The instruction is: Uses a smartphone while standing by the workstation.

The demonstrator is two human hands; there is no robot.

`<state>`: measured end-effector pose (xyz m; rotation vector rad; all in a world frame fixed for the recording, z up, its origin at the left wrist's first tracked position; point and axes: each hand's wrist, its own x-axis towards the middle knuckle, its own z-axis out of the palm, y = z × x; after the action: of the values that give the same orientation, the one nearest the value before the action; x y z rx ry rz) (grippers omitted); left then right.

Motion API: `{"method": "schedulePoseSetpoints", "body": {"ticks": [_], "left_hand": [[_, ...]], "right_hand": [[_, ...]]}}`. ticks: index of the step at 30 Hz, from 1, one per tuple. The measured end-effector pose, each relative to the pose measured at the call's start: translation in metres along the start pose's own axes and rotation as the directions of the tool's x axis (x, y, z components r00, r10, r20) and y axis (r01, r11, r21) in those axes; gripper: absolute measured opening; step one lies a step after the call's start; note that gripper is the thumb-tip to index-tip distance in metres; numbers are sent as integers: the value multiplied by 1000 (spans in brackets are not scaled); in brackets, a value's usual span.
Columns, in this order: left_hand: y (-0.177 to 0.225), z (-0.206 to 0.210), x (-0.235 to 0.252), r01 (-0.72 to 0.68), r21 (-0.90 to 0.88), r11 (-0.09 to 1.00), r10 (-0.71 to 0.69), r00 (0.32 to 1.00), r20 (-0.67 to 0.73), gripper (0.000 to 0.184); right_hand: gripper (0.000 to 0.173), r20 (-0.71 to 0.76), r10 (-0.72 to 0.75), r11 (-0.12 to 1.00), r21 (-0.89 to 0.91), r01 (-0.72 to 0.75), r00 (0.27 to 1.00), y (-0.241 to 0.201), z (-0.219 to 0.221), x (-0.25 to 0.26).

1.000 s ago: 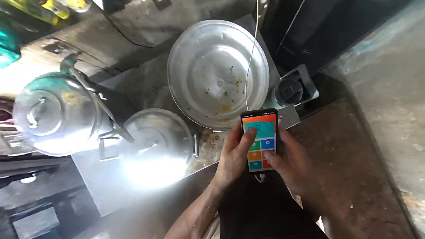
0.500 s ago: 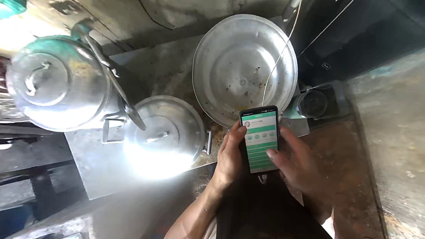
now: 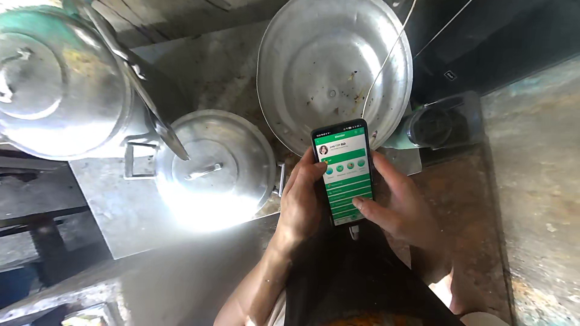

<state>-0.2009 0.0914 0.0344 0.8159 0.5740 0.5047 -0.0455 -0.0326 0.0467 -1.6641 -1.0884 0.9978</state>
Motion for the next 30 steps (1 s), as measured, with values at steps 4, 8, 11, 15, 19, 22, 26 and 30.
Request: {"method": "schedulePoseSetpoints", "body": {"ticks": [4,8,11,15,19,22,26,30], "left_hand": [[3,2,-2,-6,18,1000,6,1000,0,48],[3,3,-1,-10,31,999,9,1000,15,48],[4,5,0,-10,24,1000,10,1000,13,47],[5,5,1,-16,18,1000,15,999,31,48],[6,3,1,-17,22,1000,17,999,34,48],[8,1,0,-15,16,1000,15,999,41,48],[8,-1,0,-16,17,1000,15,999,34,48],[9,-4,0,-8,10,1000,8,999,42,48]], "right_hand": [[59,-56,23,1000,-1,-23,998,-2,3,0],[46,-83,24,995,102,-15,996,-3,5,1],[48,-75,17,991,133,-7,997,-4,4,0],[60,-53,-26,996,81,30,998,-4,2,-2],[68,-37,-10,1000,15,10,999,-6,2,-2],[68,-43,-6,1000,-15,5,999,-7,3,0],[61,-57,19,999,-30,-21,998,-8,6,2],[60,-62,18,1000,-6,-19,998,-8,9,2]]}}
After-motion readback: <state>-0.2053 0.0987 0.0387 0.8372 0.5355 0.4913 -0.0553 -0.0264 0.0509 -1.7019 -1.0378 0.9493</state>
